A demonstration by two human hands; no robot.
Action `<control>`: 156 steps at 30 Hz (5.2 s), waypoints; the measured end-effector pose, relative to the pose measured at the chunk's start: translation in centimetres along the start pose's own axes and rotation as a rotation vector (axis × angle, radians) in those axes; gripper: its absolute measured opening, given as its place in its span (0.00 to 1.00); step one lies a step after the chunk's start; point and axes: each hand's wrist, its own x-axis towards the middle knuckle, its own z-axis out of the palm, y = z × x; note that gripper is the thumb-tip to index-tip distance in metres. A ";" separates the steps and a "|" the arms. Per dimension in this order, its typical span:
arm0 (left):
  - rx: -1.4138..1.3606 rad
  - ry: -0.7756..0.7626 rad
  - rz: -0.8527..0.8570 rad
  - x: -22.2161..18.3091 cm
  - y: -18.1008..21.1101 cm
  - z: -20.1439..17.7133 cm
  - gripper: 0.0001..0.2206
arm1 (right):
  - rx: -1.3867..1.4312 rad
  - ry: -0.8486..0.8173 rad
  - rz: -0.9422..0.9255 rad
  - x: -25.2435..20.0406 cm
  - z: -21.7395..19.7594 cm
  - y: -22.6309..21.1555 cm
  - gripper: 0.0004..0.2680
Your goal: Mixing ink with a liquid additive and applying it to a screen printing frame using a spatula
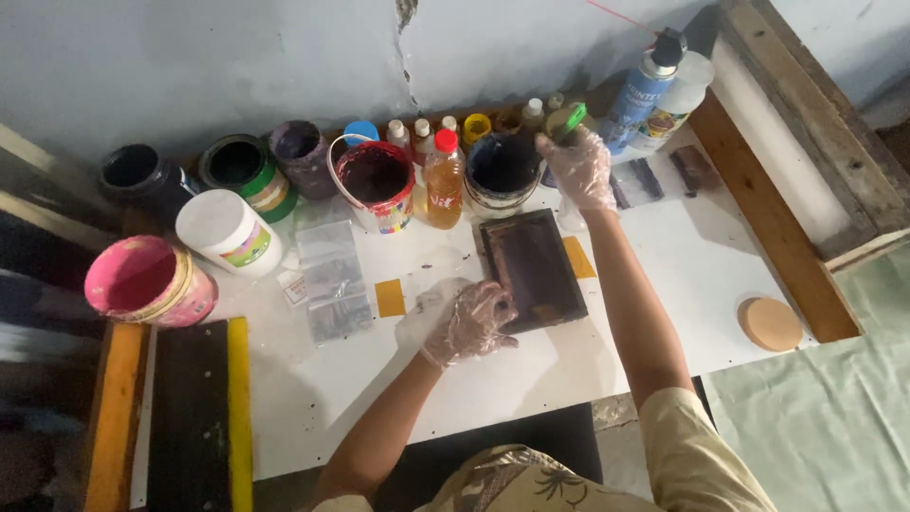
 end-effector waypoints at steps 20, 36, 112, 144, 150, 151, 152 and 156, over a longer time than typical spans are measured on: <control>-0.094 -0.023 -0.046 0.0 -0.6 -0.6 0.34 | 0.168 0.106 -0.415 -4.2 -1.9 -4.8 0.07; 0.004 0.099 -0.146 -0.3 -0.9 1.2 0.50 | 0.418 0.357 -0.254 -6.2 -3.6 -4.3 0.08; -0.039 0.176 -0.173 -2.0 -1.1 2.4 0.52 | 0.693 0.384 0.281 -11.1 -5.9 -9.1 0.02; -0.074 -0.097 -0.184 -1.2 -0.8 0.1 0.59 | -0.462 -0.096 -0.791 -23.6 -0.2 18.5 0.09; -0.062 -0.428 -0.296 0.3 -0.1 -2.9 0.52 | -0.568 -0.644 0.234 -17.0 -4.3 1.0 0.12; -0.063 -0.428 -0.298 0.2 -0.1 -2.5 0.52 | -0.569 -0.645 0.234 -16.1 -3.6 1.6 0.12; -0.034 -0.385 -0.283 0.1 -0.1 -2.1 0.51 | -0.579 -0.610 0.190 -15.1 -2.9 2.3 0.11; -0.066 -0.011 -0.203 -1.2 -0.8 0.8 0.52 | -0.612 -0.531 0.128 -13.0 0.5 1.4 0.12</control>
